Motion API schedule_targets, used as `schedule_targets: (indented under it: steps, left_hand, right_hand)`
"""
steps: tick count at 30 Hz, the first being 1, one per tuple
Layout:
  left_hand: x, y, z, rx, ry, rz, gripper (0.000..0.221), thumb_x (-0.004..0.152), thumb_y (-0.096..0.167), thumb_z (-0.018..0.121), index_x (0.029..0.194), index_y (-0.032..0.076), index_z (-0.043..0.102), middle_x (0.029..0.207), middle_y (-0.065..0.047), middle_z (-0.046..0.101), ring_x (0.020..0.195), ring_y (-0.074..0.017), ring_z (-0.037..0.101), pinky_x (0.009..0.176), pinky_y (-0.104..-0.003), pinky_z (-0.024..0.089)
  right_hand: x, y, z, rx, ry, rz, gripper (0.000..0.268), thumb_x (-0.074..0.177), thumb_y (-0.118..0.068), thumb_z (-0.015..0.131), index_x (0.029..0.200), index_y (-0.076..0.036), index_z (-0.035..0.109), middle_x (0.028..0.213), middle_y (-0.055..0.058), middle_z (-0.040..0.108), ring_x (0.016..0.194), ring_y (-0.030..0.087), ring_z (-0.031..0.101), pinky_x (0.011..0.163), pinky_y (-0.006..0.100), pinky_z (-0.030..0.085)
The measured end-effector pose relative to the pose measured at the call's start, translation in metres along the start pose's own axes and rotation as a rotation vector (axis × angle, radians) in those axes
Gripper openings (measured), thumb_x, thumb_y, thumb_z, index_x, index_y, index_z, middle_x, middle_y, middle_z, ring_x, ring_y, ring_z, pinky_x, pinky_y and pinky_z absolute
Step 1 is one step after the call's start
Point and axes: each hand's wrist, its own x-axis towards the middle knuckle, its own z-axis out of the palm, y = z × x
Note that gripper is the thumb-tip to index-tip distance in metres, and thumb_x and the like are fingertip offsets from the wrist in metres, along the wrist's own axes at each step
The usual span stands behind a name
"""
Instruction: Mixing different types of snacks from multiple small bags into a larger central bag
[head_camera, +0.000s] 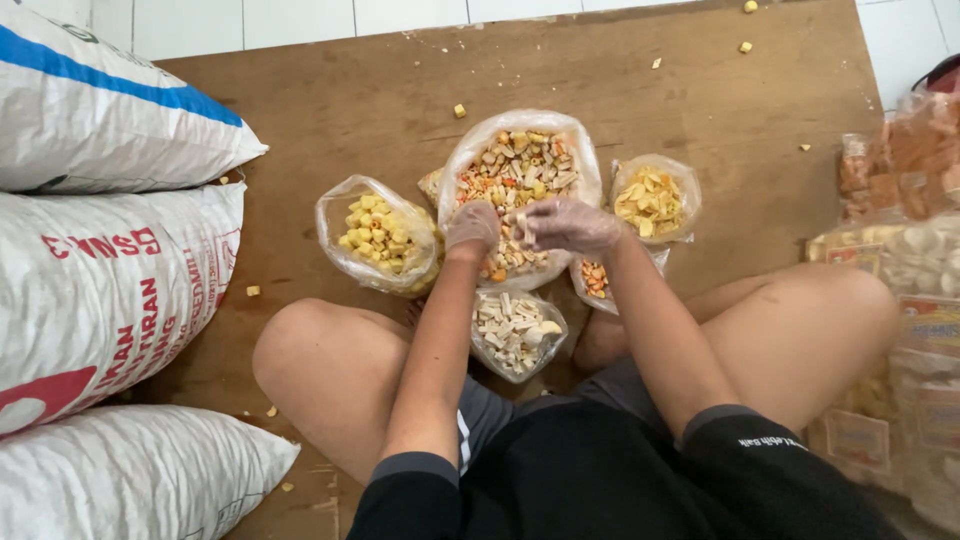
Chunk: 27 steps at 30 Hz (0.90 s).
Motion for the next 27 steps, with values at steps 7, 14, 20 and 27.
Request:
schedule_targets:
  steps: [7,14,20,27]
  left_hand:
    - [-0.129,0.031,-0.107,-0.691,-0.014,0.203,0.028,0.093,0.017,0.068,0.117,0.004,0.074,0.111,-0.019,0.075,0.096,-0.0319,0.073,0.078,-0.043,0.062]
    - [-0.096,0.01,-0.114,-1.675,-0.288,0.426,0.034,0.095,0.025,0.075,0.127,0.017,0.065,0.097,0.0,0.074,0.086,-0.0163,0.077,0.079,-0.031,0.066]
    - [-0.117,0.005,-0.14,-1.693,-0.268,0.438,0.027,0.1,0.024,0.068,0.125,0.015,0.063,0.105,-0.002,0.077,0.089,-0.0161,0.079,0.083,-0.032,0.066]
    - [-0.122,-0.049,-0.196,-1.484,-0.047,0.326,0.037,0.093,0.022,0.072,0.127,0.01,0.062,0.1,0.0,0.069,0.075,-0.0122,0.075,0.073,-0.028,0.068]
  right_hand:
    - [0.009,0.058,0.008,-0.783,-0.291,0.45,0.033,0.078,-0.015,0.088,0.108,-0.002,0.079,0.092,0.021,0.077,0.073,0.027,0.076,0.059,0.033,0.066]
    - [0.025,0.069,0.023,-1.191,-0.226,0.433,0.028,0.086,-0.044,0.074,0.099,-0.02,0.083,0.082,0.006,0.079,0.071,0.018,0.075,0.065,0.028,0.064]
    - [0.018,0.013,-0.007,-0.86,0.048,0.244,0.041,0.099,-0.035,0.065,0.114,0.003,0.07,0.101,0.021,0.073,0.089,0.03,0.072,0.079,0.04,0.064]
    - [0.037,0.023,-0.053,-0.842,0.197,0.118,0.052,0.102,-0.037,0.061,0.134,0.005,0.059,0.104,0.019,0.069,0.089,0.025,0.07,0.074,0.034,0.063]
